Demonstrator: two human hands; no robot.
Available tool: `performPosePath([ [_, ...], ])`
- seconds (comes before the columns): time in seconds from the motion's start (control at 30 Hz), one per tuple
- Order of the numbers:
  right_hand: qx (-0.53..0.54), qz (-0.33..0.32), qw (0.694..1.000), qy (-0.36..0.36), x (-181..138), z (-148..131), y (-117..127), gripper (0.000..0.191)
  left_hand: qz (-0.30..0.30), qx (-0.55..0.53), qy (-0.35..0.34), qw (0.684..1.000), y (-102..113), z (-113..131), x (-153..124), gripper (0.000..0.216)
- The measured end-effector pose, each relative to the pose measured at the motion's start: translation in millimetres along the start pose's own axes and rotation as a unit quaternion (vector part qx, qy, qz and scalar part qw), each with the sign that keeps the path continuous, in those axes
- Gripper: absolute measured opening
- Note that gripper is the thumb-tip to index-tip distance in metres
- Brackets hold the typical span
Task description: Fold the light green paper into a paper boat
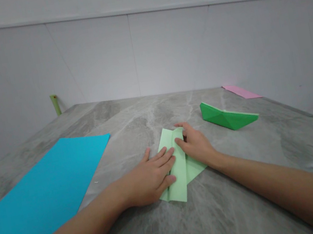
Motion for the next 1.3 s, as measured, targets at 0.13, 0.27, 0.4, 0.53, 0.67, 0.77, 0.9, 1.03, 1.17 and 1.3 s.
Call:
performPosePath([
  [0.13, 0.011, -0.007, 1.000, -0.003, 1.4, 0.7, -0.3, 0.047, -0.007, -0.001, 0.003, 1.000, 1.8, 1.0, 0.3, 0.053],
  [0.27, 0.026, -0.012, 0.999, -0.013, 4.9, 5.1, -1.4, 0.049, 0.002, 0.003, -0.012, 1.000, 1.9, 0.6, 1.3, 0.053],
  [0.4, 0.042, -0.008, 0.999, -0.009, 7.5, 9.7, -2.3, 0.051, 0.021, -0.001, -0.027, 0.999, 1.9, 0.9, 1.0, 0.052],
  [0.53, 0.070, -0.021, 0.997, 0.011, 7.6, 11.2, -2.3, 0.049, 0.054, -0.018, -0.046, 0.997, 2.8, 1.1, 0.7, 0.046],
  [0.67, 0.141, -0.091, 0.983, 0.077, 7.4, 10.9, -5.1, 0.046, 0.107, -0.042, -0.070, 0.991, 0.1, -2.7, 4.0, 0.030],
  [0.77, 0.163, -0.107, 0.977, 0.086, 7.5, 10.7, -7.0, 0.044, 0.133, -0.046, -0.076, 0.987, -2.3, -4.7, 6.6, 0.025],
  [0.9, 0.132, -0.083, 0.986, 0.065, 5.8, 7.5, -5.4, 0.047, 0.133, -0.022, -0.072, 0.988, -0.3, -2.0, 5.9, 0.025],
  [1.03, 0.064, -0.078, 0.992, 0.069, 1.3, 0.2, -0.5, 0.068, 0.131, -0.013, -0.084, 0.988, 3.7, 1.4, 3.3, 0.024],
  [1.17, 0.001, -0.102, 0.992, 0.070, -1.1, -6.1, 4.1, 0.088, 0.127, -0.012, -0.088, 0.988, 5.1, 3.2, 2.2, 0.024],
  [1.3, -0.021, -0.112, 0.991, 0.068, 1.0, -8.2, 6.4, 0.093, 0.127, -0.014, -0.090, 0.988, 5.4, 4.7, 2.7, 0.021],
])
Point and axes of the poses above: each hand's wrist, its own x-axis towards the middle knuckle, its own y-axis out of the back of the hand, z = x × y, the point moved 1 cm from there along x, towards the middle knuckle, and after that the axes turned 7 degrees about -x, right-handed, at the moved point
